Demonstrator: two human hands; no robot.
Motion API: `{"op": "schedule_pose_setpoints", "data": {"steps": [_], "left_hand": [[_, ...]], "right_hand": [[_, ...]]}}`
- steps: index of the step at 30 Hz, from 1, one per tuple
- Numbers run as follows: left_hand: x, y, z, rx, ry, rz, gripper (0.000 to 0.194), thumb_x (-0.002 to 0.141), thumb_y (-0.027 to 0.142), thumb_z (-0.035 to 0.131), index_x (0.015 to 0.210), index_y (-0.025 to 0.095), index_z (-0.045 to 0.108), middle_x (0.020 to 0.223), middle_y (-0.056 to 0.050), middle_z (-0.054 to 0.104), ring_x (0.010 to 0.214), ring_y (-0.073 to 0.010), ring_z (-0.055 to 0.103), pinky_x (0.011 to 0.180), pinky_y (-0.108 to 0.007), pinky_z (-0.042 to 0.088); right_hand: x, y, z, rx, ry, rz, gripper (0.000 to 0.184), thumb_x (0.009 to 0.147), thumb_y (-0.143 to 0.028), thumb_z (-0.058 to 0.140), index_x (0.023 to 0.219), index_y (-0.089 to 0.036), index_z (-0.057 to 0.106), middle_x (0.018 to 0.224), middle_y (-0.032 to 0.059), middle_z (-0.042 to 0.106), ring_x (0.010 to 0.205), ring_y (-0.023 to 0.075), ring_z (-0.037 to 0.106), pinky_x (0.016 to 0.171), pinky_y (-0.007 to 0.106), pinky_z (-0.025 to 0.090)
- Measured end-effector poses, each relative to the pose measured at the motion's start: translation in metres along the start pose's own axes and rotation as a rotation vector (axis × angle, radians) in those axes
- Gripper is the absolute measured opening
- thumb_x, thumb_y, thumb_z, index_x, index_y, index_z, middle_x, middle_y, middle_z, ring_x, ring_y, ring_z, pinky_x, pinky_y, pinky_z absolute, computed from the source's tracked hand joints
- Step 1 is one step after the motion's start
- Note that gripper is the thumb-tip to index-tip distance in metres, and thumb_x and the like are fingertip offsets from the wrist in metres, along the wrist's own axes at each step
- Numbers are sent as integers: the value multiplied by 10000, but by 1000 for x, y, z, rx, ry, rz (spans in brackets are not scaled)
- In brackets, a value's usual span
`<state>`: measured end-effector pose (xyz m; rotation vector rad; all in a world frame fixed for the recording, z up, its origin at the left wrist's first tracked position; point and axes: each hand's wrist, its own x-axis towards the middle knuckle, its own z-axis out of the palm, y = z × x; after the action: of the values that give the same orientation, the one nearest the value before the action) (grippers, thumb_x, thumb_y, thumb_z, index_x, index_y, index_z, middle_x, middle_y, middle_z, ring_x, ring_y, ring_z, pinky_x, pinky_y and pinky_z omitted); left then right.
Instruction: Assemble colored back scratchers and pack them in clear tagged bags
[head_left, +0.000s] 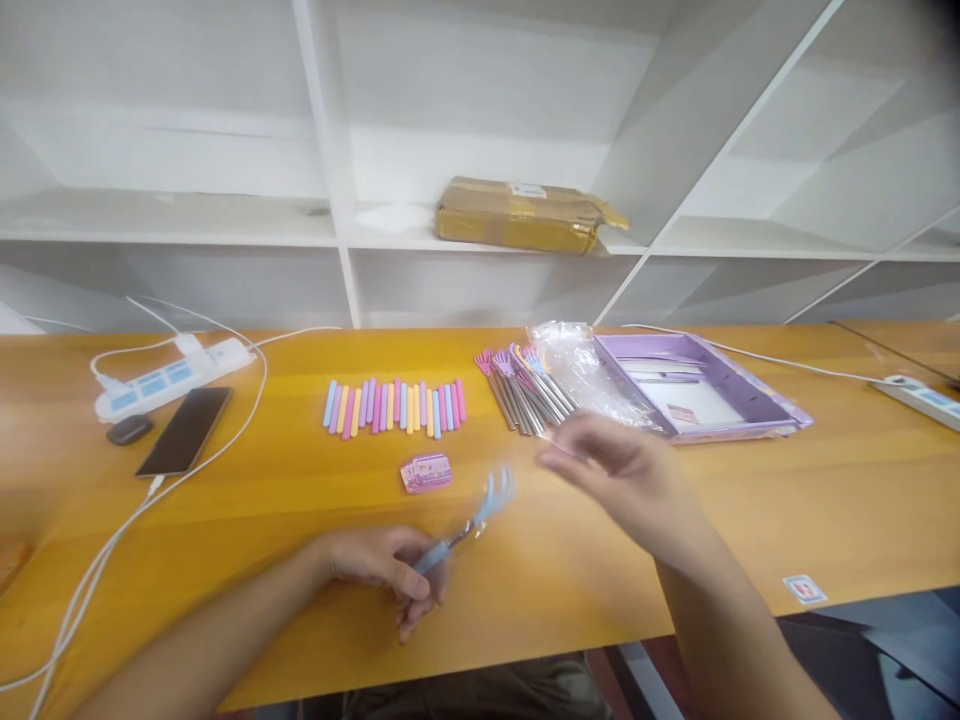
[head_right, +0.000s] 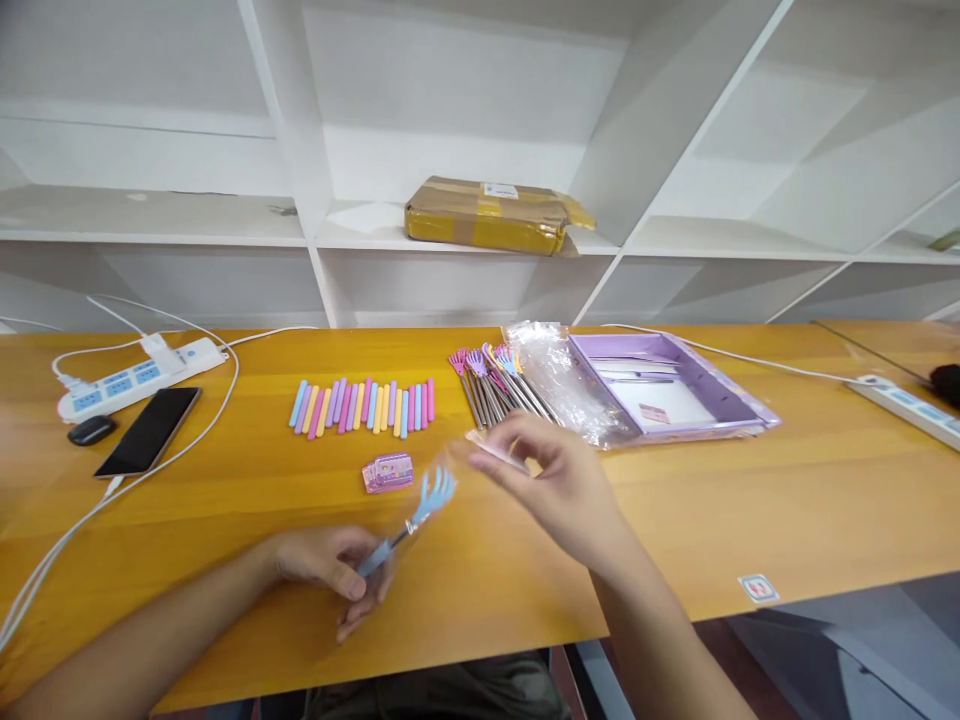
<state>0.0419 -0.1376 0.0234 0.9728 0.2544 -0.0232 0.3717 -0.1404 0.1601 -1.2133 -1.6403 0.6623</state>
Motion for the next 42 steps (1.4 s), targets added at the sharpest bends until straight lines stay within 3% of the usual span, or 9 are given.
{"op": "schedule_pose_setpoints", "data": {"steps": [3, 7, 10, 15, 19, 25, 30, 36, 42], "left_hand": [[-2, 2, 2, 112, 74, -33, 499, 867, 626, 839, 1027, 175, 697, 712, 17, 607, 553, -105, 525, 523, -228, 391], [-3, 6, 6, 173, 103, -10, 518, 907, 670, 775, 1068, 182, 712, 703, 25, 538, 573, -105, 431, 519, -236, 321], [-3, 7, 6, 145, 128, -15, 502, 882, 653, 807, 1055, 193, 704, 688, 38, 517, 570, -108, 434, 525, -235, 340], [0, 9, 5, 202, 129, -142, 519, 796, 655, 880, 935, 212, 646, 727, 35, 543, 581, -114, 473, 507, -231, 385], [1, 8, 4, 144, 122, -158, 504, 804, 636, 863, 897, 213, 605, 699, 41, 511, 567, -111, 452, 499, -229, 356], [6, -7, -4, -108, 78, -72, 368, 859, 541, 708, 837, 208, 552, 658, 26, 499, 504, -113, 382, 502, -255, 325], [6, -7, -8, -90, 137, 53, 457, 926, 629, 723, 974, 214, 538, 721, 41, 539, 482, -87, 365, 523, -253, 327], [-1, 13, 4, 443, 370, 154, 421, 1105, 612, 478, 1173, 212, 592, 766, 51, 465, 602, -106, 400, 584, -239, 331], [21, -13, 23, 1723, 728, 389, 385, 1173, 350, 366, 922, 191, 610, 789, -27, 633, 683, -180, 582, 592, -308, 385]], "right_hand": [[-2, 5, 11, 233, 209, 5, 336, 868, -547, 872, 819, -273, 683, 852, 27, 638, 758, 208, 617, 662, 352, 548], [-16, 17, 53, 455, 14, 61, 525, 818, -748, 824, 1068, -302, 709, 1043, 78, 716, 980, 283, 704, 862, 448, 625], [-15, 32, 61, 365, 3, 136, 359, 968, -622, 731, 949, -266, 697, 934, 62, 728, 908, 243, 711, 842, 408, 617], [71, 85, -29, 48, 673, 69, 369, 978, -540, 716, 1196, -252, 636, 868, 13, 676, 617, 136, 555, 612, 289, 470], [148, 132, -88, -443, 313, 425, 389, 943, -552, 746, 1005, -169, 719, 711, 41, 684, 601, 161, 551, 640, 328, 423], [171, 171, -90, -639, 228, 591, 489, 752, -422, 937, 1062, -116, 715, 849, 185, 756, 899, 328, 680, 820, 421, 449], [129, 160, -65, -724, 464, 251, 448, 926, -318, 704, 1322, -132, 610, 1322, 242, 667, 1135, 312, 624, 987, 439, 462], [-21, 86, 51, 138, -510, 201, 419, 967, -519, 716, 1247, -224, 612, 981, 34, 674, 811, 188, 609, 760, 313, 522], [-103, 52, 124, 374, -450, 357, 615, 1035, -721, 527, 712, -207, 626, 661, -9, 538, 686, 168, 544, 722, 298, 519]]}}
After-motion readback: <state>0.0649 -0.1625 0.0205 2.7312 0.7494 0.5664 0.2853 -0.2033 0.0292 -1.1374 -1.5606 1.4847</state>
